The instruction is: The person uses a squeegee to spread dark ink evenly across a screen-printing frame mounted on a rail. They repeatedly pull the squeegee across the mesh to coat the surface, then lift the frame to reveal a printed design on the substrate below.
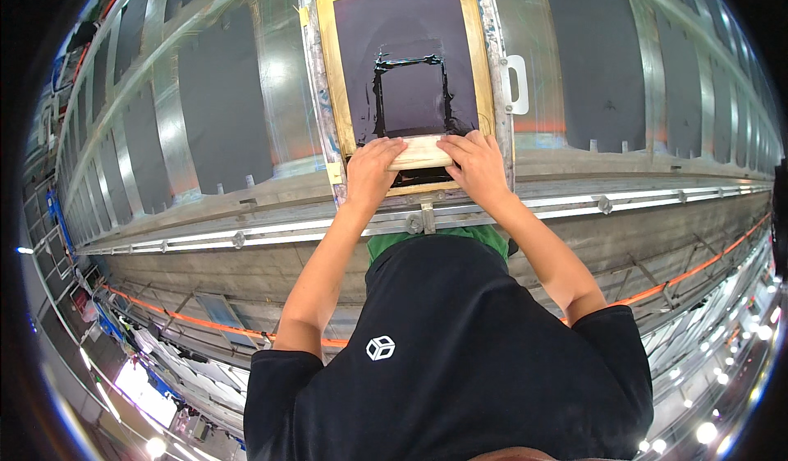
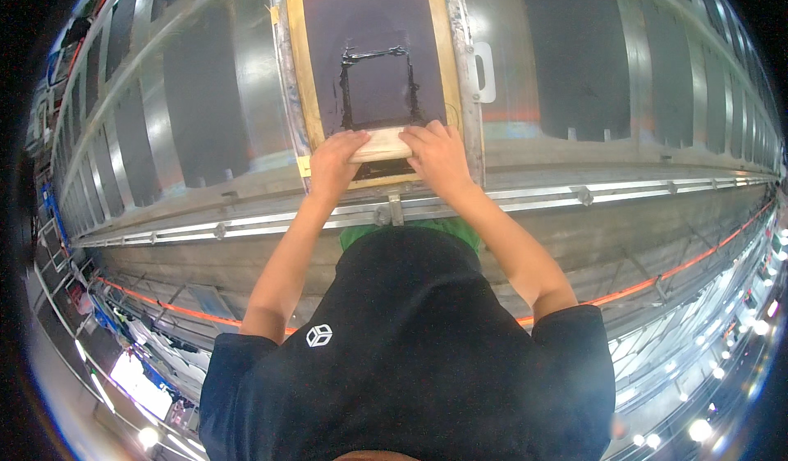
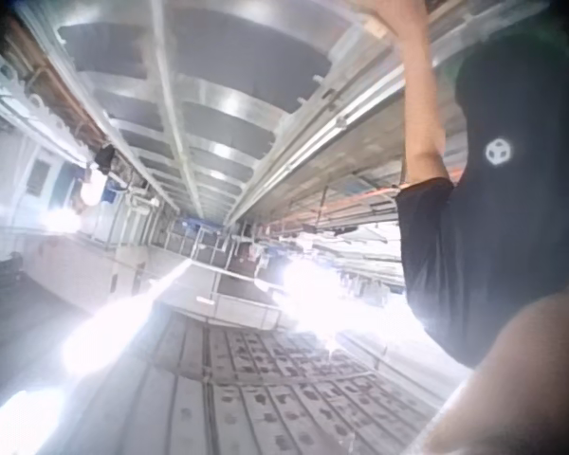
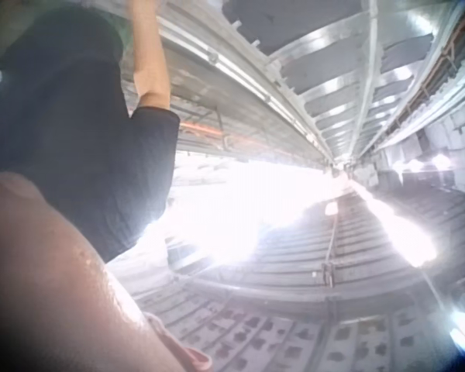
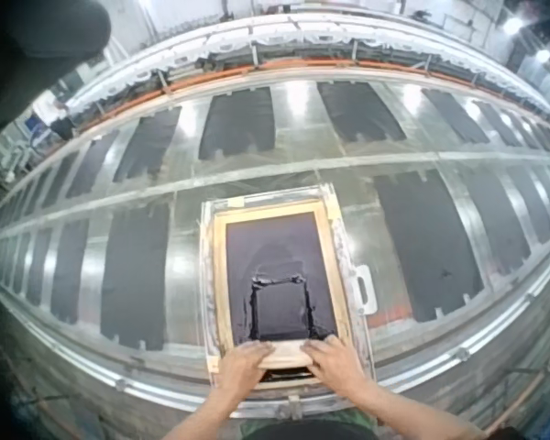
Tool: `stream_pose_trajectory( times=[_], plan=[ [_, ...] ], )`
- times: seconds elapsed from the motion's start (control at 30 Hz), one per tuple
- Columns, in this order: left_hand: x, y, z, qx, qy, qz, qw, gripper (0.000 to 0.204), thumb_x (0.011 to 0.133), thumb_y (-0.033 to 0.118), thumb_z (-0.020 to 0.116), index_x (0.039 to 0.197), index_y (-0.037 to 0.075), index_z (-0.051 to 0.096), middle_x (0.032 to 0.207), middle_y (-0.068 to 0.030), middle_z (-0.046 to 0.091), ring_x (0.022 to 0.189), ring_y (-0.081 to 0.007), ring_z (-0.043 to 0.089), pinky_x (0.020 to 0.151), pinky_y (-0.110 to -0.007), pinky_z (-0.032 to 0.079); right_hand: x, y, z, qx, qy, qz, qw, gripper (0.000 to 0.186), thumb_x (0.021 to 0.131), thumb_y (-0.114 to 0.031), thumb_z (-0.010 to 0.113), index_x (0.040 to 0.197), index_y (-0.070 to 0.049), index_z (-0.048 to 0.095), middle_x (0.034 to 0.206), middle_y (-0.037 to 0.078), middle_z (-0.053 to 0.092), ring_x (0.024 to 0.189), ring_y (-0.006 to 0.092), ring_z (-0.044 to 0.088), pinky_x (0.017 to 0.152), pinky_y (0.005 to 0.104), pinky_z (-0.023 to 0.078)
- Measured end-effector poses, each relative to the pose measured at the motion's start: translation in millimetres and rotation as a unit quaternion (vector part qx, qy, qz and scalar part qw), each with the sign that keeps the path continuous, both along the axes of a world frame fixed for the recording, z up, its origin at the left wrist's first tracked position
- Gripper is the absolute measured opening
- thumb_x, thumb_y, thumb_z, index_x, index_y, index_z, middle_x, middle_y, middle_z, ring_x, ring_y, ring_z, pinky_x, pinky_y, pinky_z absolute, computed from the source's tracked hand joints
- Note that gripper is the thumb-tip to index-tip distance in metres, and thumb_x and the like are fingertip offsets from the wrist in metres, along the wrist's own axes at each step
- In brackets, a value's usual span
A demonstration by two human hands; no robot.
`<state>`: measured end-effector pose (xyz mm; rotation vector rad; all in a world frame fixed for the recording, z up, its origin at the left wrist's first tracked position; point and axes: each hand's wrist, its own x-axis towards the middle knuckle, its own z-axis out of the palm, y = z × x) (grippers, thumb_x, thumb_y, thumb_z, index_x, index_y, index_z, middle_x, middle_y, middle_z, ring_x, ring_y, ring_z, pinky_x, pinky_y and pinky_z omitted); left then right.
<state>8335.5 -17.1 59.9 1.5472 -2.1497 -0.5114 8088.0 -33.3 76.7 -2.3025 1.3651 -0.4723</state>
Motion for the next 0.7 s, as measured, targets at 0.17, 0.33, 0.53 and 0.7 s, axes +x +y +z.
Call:
stream_pose_trajectory(
  times=[0.17,0.33,0.53,0.7],
  plan=[
    [9,-63,4,-0.035,0.033,-0.004,0.999,0.041,0.07,-0.003,0.076,0.109,0.01,0.077,0.11,-0.0085,0.077,0.104,-0.0301,0.071,0.092,-0.041,0.057,5,-61,8,-0.066,-0.017,-0.006,0.998,0.043,0.075,-0.012,0.079,0.117,-0.014,0.073,0.119,-0.001,0.071,0.104,0.0247,0.059,0.09,0.0412,0.044],
    [8,-147,7,-0.025,0.021,0.017,0.999,0.04,0.073,0.004,0.079,0.112,0.013,0.079,0.111,-0.0107,0.076,0.104,-0.0309,0.071,0.092,-0.039,0.056,7,-140,0,-0.092,-0.024,-0.015,0.995,0.037,0.075,-0.011,0.078,0.113,-0.011,0.075,0.112,0.0,0.074,0.098,0.0264,0.061,0.089,0.042,0.05],
    [0,-88,0,-0.006,0.021,0.007,1.0,0.035,0.072,0.001,0.075,0.106,0.011,0.08,0.104,-0.0112,0.077,0.098,-0.0325,0.072,0.088,-0.043,0.057,-1,-76,-10,-0.047,-0.049,-0.005,0.998,0.038,0.075,-0.011,0.078,0.113,-0.01,0.075,0.113,0.001,0.074,0.098,0.0273,0.062,0.089,0.0422,0.05],
    [-3,11,-12,0.007,-0.009,-0.008,1.0,0.043,0.07,-0.002,0.074,0.111,0.011,0.078,0.116,-0.0077,0.076,0.107,-0.0276,0.072,0.092,-0.041,0.057,-10,6,-6,0.013,-0.037,0.022,0.999,0.043,0.074,-0.013,0.08,0.116,-0.01,0.075,0.12,0.004,0.071,0.1,0.0283,0.062,0.092,0.0426,0.05]
  ],
)
